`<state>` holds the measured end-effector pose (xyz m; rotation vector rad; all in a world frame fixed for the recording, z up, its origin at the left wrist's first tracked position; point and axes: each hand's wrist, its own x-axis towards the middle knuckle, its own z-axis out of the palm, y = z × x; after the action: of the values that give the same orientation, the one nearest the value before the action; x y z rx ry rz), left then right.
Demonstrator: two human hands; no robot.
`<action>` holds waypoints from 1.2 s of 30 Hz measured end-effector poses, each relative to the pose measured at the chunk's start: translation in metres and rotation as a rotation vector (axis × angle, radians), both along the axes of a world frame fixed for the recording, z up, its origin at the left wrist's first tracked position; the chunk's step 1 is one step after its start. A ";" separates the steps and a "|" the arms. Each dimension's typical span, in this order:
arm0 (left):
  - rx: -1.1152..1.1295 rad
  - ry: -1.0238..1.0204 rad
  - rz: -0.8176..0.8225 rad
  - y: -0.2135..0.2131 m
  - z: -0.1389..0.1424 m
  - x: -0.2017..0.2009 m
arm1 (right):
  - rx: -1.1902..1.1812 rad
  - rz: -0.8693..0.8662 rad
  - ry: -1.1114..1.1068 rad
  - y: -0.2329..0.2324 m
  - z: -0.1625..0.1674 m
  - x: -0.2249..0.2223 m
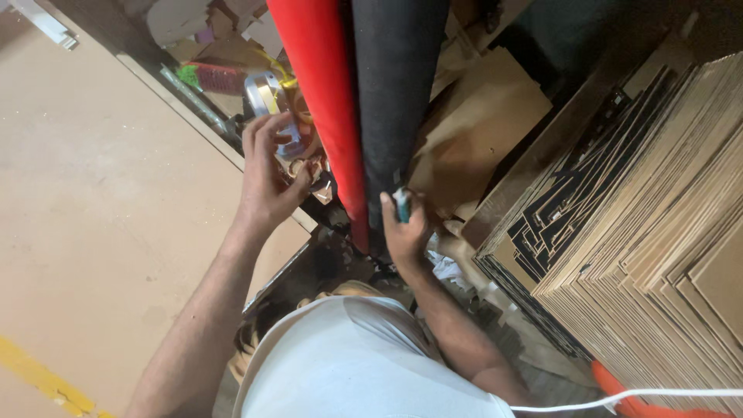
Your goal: The person cuts a black sheet of fabric laid on a workbench, using a cardboard piece as a template and a utility knife. They align the template over the fabric, hold it steady with one hand, and slice along its edge with the knife, repositioning the fabric and template between cuts.
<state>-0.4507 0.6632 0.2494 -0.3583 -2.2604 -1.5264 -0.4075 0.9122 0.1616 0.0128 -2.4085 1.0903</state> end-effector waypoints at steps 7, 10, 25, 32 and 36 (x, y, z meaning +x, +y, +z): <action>-0.022 -0.188 -0.074 0.039 -0.003 -0.005 | 0.094 0.113 0.174 0.008 0.013 -0.108; -0.078 -0.133 -0.018 0.044 -0.007 -0.010 | 0.000 0.080 0.008 0.010 0.009 -0.117; 0.051 -0.248 0.223 0.051 -0.070 -0.092 | -0.169 0.096 0.012 0.001 0.063 -0.073; 0.362 -0.231 0.042 0.025 -0.068 -0.099 | -0.302 0.242 0.141 -0.005 0.097 -0.074; 0.676 -0.244 -0.029 0.018 -0.080 -0.095 | -0.594 0.258 0.058 0.009 0.104 -0.065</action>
<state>-0.5454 0.6807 0.1692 -0.0049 -1.7417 -2.3202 -0.4723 0.9207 0.2655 0.1555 -1.9814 1.8566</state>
